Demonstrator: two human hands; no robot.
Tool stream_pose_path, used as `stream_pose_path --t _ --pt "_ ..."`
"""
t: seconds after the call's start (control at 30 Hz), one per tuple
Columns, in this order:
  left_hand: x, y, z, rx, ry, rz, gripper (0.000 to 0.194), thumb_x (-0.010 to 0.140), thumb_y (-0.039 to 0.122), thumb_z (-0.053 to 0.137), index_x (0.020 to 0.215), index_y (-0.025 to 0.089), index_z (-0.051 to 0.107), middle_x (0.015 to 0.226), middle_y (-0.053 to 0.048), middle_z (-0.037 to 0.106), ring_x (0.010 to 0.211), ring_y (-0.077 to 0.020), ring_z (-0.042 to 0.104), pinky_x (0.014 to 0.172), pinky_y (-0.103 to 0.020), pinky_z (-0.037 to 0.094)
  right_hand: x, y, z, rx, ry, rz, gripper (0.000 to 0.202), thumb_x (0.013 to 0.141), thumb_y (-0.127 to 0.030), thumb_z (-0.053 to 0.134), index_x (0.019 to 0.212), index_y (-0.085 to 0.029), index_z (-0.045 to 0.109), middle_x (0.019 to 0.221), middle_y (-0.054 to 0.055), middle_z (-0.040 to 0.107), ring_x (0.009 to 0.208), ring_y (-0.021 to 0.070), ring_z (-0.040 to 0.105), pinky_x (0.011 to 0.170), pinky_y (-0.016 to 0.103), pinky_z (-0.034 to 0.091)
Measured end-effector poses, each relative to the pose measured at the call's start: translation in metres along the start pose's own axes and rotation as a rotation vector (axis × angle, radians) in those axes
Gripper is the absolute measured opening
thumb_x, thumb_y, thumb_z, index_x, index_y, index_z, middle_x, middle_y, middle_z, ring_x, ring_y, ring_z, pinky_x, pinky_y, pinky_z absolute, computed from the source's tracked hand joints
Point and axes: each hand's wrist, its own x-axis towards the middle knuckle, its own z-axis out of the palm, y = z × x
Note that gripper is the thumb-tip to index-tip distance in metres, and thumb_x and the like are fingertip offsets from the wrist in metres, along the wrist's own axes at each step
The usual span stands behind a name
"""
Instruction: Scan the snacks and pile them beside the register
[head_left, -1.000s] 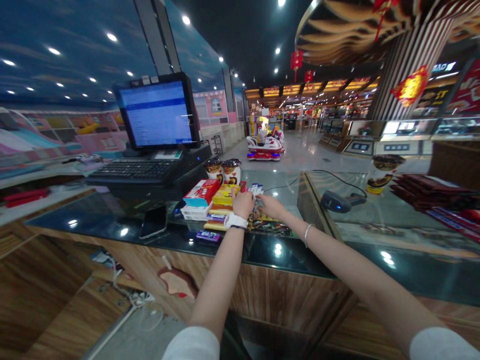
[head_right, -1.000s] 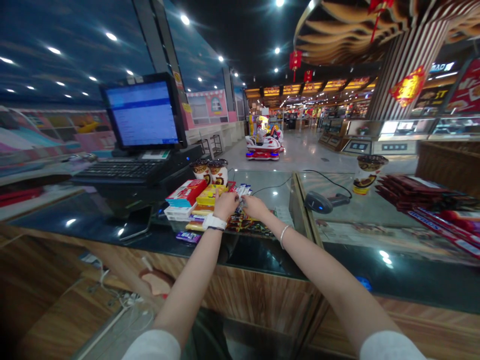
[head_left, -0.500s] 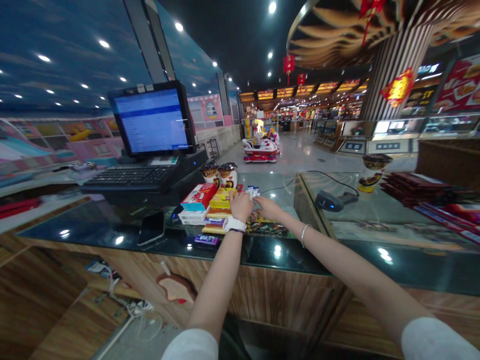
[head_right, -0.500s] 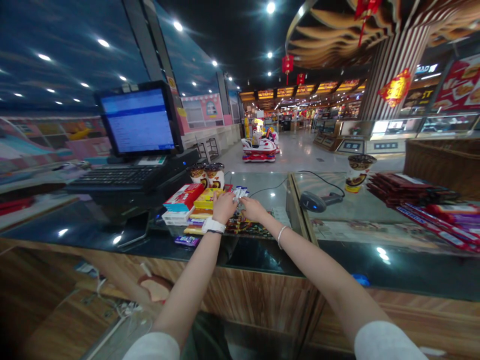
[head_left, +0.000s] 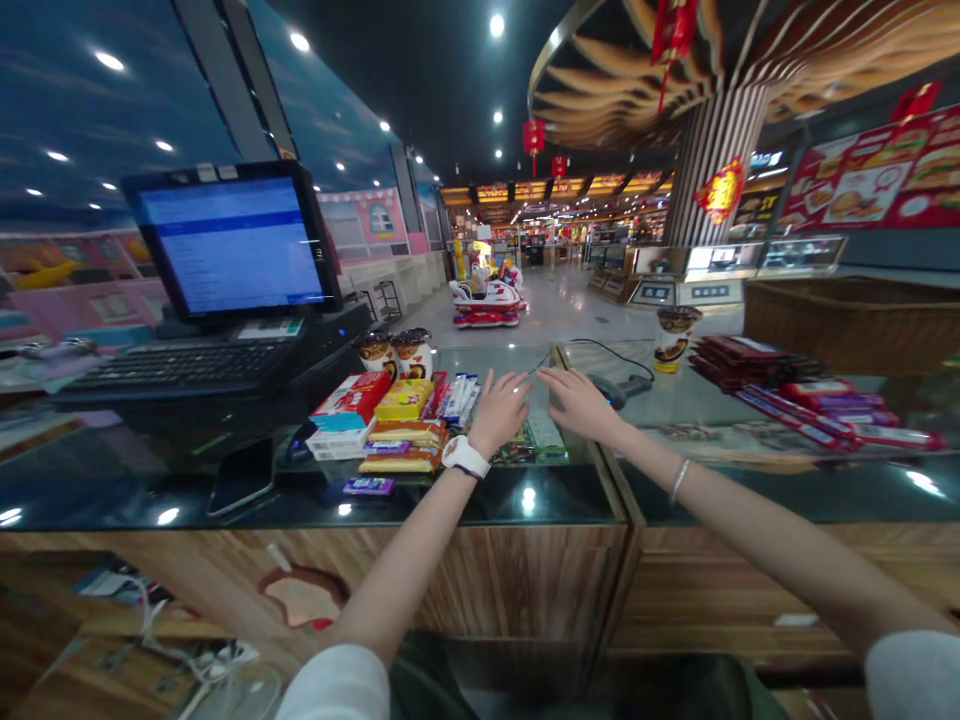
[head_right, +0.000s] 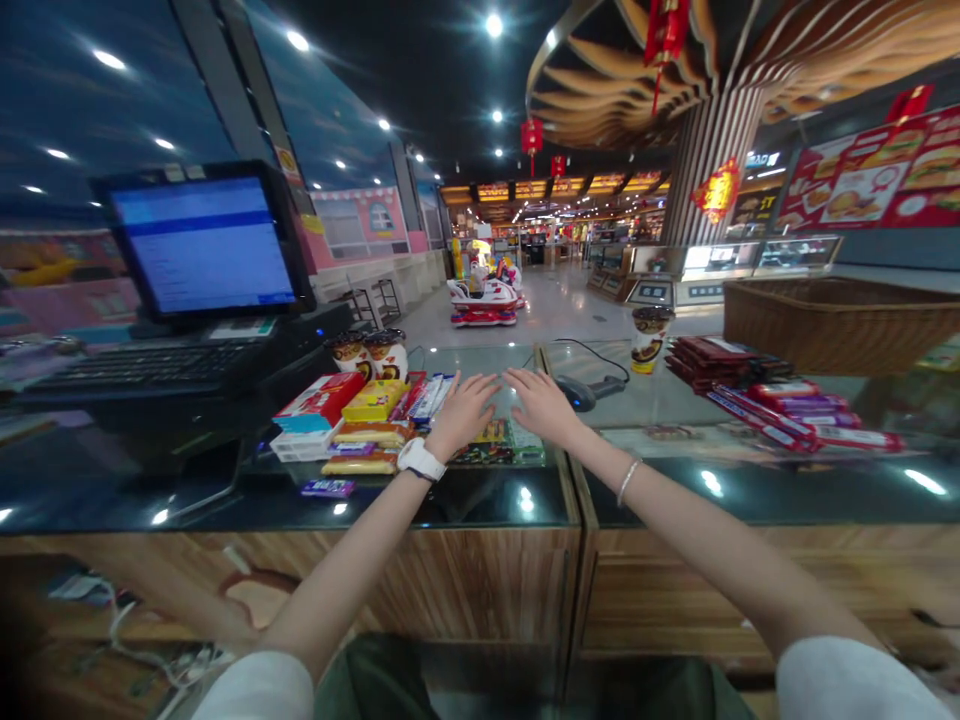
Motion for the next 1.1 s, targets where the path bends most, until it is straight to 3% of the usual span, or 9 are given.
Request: stream_pose_path --t 0.17,0.37,0.63,0.9,1.1 --pt "0.023 0.047 0.01 0.007 -0.043 0.165 0.038 0.097 0.024 0.048 0.134 0.021 0.056 0.145 -0.006 0.054 0.138 -0.0235 0.044 0.124 -0.054 0.018 -0.048 0.044 -0.029 -0.118 0.018 0.101 0.058 0.084 -0.021 0.053 0.141 -0.015 0.049 0.146 0.014 0.052 0.134 0.0276 0.049 0.115 0.051 0.035" --pt "0.058 0.104 0.034 -0.033 -0.031 0.322 0.04 0.097 0.024 0.047 0.136 0.021 0.054 0.146 -0.005 0.054 0.138 -0.023 0.045 0.123 -0.052 0.019 -0.108 0.097 -0.056 -0.239 0.047 0.202 0.059 0.085 -0.026 0.053 0.144 -0.018 0.047 0.145 0.013 0.053 0.132 0.0283 0.051 0.112 0.052 0.037" --pt "0.103 0.179 0.057 -0.094 -0.054 0.507 0.04 0.097 0.025 0.047 0.136 0.018 0.054 0.146 -0.007 0.054 0.137 -0.0235 0.045 0.123 -0.053 0.021 -0.176 0.154 -0.088 -0.397 0.11 0.36 0.055 0.084 -0.027 0.054 0.139 -0.017 0.051 0.141 0.014 0.057 0.13 0.03 0.052 0.112 0.053 0.036" --pt "0.137 0.241 0.087 -0.132 -0.1 0.573 0.045 0.097 0.022 0.046 0.141 0.018 0.049 0.152 -0.007 0.048 0.139 -0.0237 0.043 0.123 -0.053 0.019 -0.233 0.198 -0.113 -0.548 0.2 0.643 0.051 0.085 -0.027 0.053 0.134 -0.012 0.054 0.138 0.019 0.058 0.128 0.0338 0.05 0.11 0.056 0.032" --pt "0.155 0.276 0.104 -0.151 -0.111 0.586 0.054 0.096 0.025 0.047 0.149 0.019 0.039 0.159 -0.006 0.035 0.144 -0.0264 0.037 0.123 -0.052 0.02 -0.248 0.211 -0.118 -0.546 0.288 0.802 0.044 0.086 -0.028 0.051 0.126 -0.012 0.057 0.126 0.019 0.066 0.118 0.0327 0.057 0.107 0.053 0.034"
